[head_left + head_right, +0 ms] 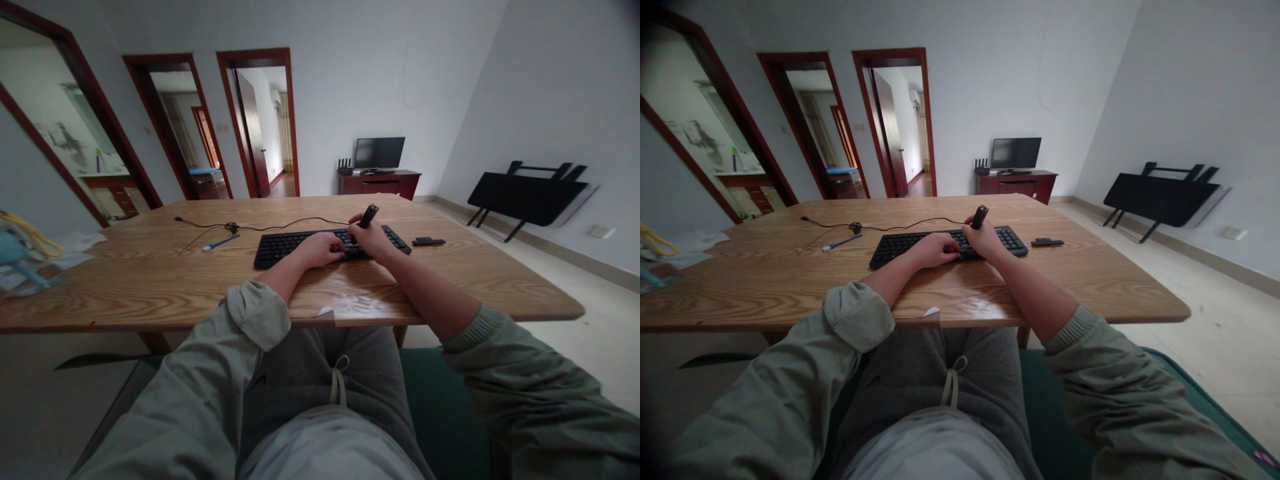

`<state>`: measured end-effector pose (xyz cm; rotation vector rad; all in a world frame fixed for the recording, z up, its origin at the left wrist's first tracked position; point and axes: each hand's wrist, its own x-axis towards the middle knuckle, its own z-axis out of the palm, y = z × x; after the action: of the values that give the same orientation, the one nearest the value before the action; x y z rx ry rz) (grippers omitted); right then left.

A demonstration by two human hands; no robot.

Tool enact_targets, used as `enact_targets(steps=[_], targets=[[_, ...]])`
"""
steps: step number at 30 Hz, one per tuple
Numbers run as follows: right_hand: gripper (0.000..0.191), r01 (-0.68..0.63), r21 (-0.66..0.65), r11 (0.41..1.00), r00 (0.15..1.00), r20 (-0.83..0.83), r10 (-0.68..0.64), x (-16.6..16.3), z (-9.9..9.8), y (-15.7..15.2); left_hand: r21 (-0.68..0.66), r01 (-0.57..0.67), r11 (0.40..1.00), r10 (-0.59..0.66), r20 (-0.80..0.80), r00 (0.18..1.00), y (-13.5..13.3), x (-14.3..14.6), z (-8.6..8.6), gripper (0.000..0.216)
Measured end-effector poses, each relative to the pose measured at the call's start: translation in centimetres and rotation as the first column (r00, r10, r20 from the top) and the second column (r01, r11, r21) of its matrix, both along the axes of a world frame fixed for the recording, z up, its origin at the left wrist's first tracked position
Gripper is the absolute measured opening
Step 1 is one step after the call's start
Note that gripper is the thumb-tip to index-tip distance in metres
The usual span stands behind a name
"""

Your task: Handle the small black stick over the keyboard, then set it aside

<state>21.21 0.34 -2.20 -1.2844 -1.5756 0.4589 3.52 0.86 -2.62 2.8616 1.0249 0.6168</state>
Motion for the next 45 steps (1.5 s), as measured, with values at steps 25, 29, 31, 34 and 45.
enact_targets(steps=[25, 29, 31, 34, 45], targets=[[0.024, -0.084, -0.121, 0.989, 0.944, 0.309, 0.118, 1.7, 1.3, -0.7, 0.048, 0.078, 0.996, -0.075, -0.064, 0.995, 0.1, 0.1, -0.3, 0.029], [0.031, -0.121, -0.275, 0.954, 0.929, 0.306, 0.206, 3.7, 1.5, -0.7, 0.071, 0.080, 0.994, -0.075, -0.072, 0.995, -0.3, 0.3, -0.2, 0.031], [0.031, -0.217, -0.296, 0.930, 0.937, 0.205, 0.283, 4.1, 1.6, -0.6, 0.069, 0.082, 0.994, -0.078, -0.067, 0.995, -0.5, 0.3, 0.0, 0.032], [0.029, -0.316, -0.302, 0.899, 0.934, 0.068, 0.351, 4.1, 1.7, -0.8, 0.053, 0.070, 0.996, -0.067, -0.050, 0.996, -0.6, 0.1, 0.3, 0.033], [0.023, -0.375, -0.318, 0.871, 0.921, -0.020, 0.389, 4.1, 1.5, -0.2, -0.028, -0.037, 0.999, 0.038, 0.056, 0.998, -0.3, -0.7, 0.4, 0.028]])
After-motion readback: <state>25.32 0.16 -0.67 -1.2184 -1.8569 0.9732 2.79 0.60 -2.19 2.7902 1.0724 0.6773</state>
